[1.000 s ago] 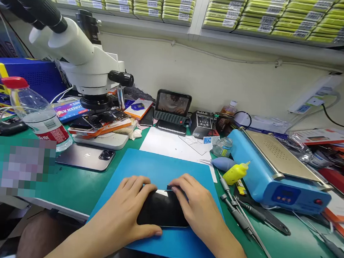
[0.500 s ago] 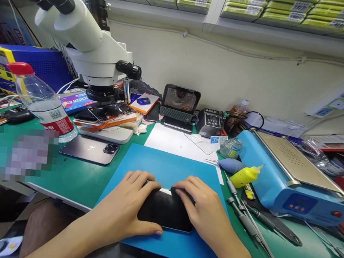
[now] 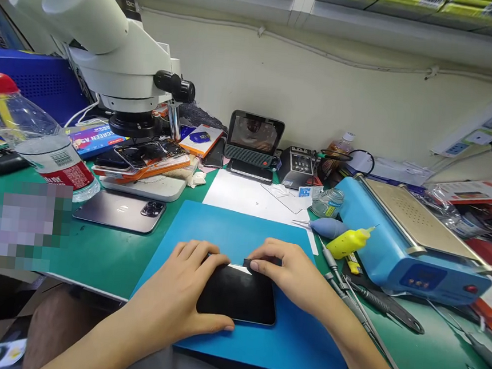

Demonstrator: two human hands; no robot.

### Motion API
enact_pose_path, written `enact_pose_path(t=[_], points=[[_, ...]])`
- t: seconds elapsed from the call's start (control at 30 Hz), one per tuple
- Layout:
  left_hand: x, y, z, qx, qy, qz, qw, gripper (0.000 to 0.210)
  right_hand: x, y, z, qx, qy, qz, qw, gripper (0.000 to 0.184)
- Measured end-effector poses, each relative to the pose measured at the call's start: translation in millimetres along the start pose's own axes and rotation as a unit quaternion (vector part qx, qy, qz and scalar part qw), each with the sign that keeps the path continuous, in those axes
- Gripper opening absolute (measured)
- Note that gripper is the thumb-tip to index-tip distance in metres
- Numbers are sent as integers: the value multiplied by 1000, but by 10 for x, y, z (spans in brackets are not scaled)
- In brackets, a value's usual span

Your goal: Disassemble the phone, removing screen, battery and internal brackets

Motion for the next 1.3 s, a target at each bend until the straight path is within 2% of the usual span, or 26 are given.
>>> enact_pose_path(t=[0.27,0.33,0.4,0.5,0.67,0.77,0.83,0.9,0.93,1.0,1.1,1.2,1.3], points=[[5,5,0,17,10,-14,1000,81,-24,5,97,15,-10,20,1000,16],[6,2,8,21,8,-17,1000,84,-24,30,61,-10,-1,-1,1000,19],[9,-6,17,28,3,-19,999,87,-51,67,-37,-66,6,-47,997,26],[11,-2,39,39,-8,-12,999,89,-156,97,-285,-161,14,-147,976,33],[-19,154,197,77,-68,5,995,88,-312,-5,-694,-251,36,-285,924,35],[-21,283,385,123,-113,-12,986,88,-214,-156,-812,-275,73,-329,900,44],[8,309,501,136,-137,-13,981,86,-79,-293,-840,-263,131,-347,890,50],[66,269,566,101,-157,9,982,86,33,-421,-854,-254,146,-345,892,54],[108,231,571,65,-158,26,985,88,75,-478,-864,-255,148,-342,892,55],[214,140,523,-10,-121,62,991,92,118,-573,-895,-262,127,-316,903,56],[330,42,350,-101,-52,87,990,75,131,-688,-963,-273,101,-240,926,55],[277,-13,185,-123,-19,71,990,62,154,-755,-1011,-261,147,-170,939,61],[80,-110,106,-115,-14,54,992,62,168,-727,-1045,-209,211,-83,951,69]])
Point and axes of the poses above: each hand's wrist, its own z-axis towards the middle knuckle, its own y-axis out of the back of the hand, x = y × z, the point moved 2 cm from there along z, towards the middle knuckle, and after that the axes turned 10 degrees about y, right-handed, at the moved point
